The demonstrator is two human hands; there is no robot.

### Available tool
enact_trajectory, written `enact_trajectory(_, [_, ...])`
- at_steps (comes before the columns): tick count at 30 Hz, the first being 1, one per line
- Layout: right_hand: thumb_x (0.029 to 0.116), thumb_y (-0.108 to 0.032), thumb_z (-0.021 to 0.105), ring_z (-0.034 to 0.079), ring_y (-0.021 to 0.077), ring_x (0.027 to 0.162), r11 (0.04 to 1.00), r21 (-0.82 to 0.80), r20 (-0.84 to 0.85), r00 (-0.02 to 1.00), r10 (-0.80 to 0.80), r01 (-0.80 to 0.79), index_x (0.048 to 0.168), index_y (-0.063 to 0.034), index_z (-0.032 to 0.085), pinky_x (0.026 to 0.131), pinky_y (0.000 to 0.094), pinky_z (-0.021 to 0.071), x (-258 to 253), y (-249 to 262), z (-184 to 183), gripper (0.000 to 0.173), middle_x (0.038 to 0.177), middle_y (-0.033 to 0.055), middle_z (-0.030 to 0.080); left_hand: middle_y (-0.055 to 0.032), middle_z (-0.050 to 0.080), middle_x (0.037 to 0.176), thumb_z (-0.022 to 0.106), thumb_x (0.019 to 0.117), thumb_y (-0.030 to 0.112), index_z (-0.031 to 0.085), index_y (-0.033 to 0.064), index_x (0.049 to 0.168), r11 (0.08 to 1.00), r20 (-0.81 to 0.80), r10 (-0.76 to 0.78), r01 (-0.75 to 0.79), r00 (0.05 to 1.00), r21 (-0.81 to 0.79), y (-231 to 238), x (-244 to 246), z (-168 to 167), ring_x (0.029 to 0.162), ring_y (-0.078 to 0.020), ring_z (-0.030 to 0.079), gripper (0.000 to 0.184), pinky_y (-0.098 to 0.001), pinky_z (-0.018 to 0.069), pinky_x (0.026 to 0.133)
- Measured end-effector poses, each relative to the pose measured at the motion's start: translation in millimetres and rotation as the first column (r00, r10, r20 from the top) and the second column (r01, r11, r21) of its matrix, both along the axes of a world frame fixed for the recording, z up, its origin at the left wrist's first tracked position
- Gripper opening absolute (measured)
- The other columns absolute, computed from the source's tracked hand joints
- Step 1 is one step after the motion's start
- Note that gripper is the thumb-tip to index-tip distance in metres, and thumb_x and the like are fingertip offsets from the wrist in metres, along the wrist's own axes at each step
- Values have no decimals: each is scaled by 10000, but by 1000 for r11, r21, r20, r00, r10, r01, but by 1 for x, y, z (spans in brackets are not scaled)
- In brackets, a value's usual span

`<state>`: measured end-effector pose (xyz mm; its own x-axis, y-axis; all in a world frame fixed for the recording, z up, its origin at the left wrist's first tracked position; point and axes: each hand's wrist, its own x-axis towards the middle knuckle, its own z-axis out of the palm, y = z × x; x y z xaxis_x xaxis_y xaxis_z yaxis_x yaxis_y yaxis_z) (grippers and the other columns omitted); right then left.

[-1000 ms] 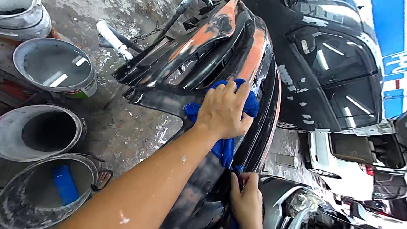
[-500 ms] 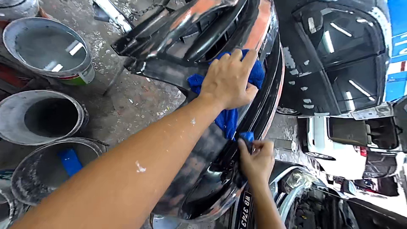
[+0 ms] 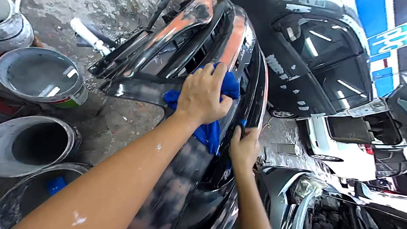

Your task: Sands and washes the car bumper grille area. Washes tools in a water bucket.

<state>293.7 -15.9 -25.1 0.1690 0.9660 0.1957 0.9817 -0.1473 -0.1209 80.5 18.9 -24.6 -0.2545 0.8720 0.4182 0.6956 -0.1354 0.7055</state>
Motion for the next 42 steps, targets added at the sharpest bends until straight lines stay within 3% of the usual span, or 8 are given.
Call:
enact_trajectory(5, [1018,-337,580,696,378,728,997,32,69,995,73,-76,1136,31,586,610,580,559,4,-32,-11,387,883,194,680,-70,637,1037,620,768,422,640,126,1270,999,-1,29,-28,1000,40,0,0,-4,953,-253,633,583,-444,517,735])
enact_trajectory(10, [1064,-376,443,626,578,1108,993,-109,77,995,64,-55,1388,113,442,892,749,487,10,193,17,587,1201,396,611,-54,614,1021,606,765,396,636,115,1263,999,-1,39,-39,999,38,3,10,-9,935,-231,613,573,-424,499,710])
enact_trajectory(14, [1042,-360,459,570,546,1244,992,-124,39,998,38,-33,1441,94,410,973,732,455,-1,324,22,606,1331,389,557,-16,606,991,608,755,403,636,139,1237,997,-23,63,-61,998,49,8,10,-12,904,-185,613,551,-385,504,685])
enact_trajectory(21, [1070,-319,486,692,495,982,995,-85,137,988,72,-60,1305,72,482,810,670,542,1,148,23,456,1120,320,650,18,603,947,583,793,420,674,171,1182,991,-18,96,-94,995,97,1,8,-13,876,-160,597,470,-364,498,685])
enact_trajectory(29, [1017,-315,498,565,561,1238,989,-146,42,998,41,-35,1455,116,368,963,743,450,-12,358,24,628,1321,403,554,10,614,964,578,800,422,664,162,1197,994,-58,82,-78,995,82,6,7,-18,896,-162,614,483,-371,512,693])
enact_trajectory(34, [1086,-379,383,654,541,1068,995,-96,72,997,2,4,1390,83,428,837,718,524,-7,219,24,555,1183,360,622,-12,621,995,576,784,432,657,148,1207,994,-47,66,-62,997,93,1,6,-15,913,-182,618,516,-397,517,711])
enact_trajectory(37, [1074,-361,464,707,456,972,992,-110,140,989,-39,55,1331,64,493,809,629,565,-8,116,21,498,1117,291,665,-15,616,984,556,795,438,661,139,1203,993,-42,74,-70,996,91,-1,7,-14,905,-190,611,517,-401,510,711])
enact_trajectory(42, [1066,-333,408,636,549,1120,983,-182,88,996,27,-11,1389,135,426,884,721,508,-4,225,26,569,1249,390,593,-32,646,1015,589,782,423,667,126,1204,996,-41,69,-67,997,64,1,8,-13,948,-207,637,522,-419,534,737])
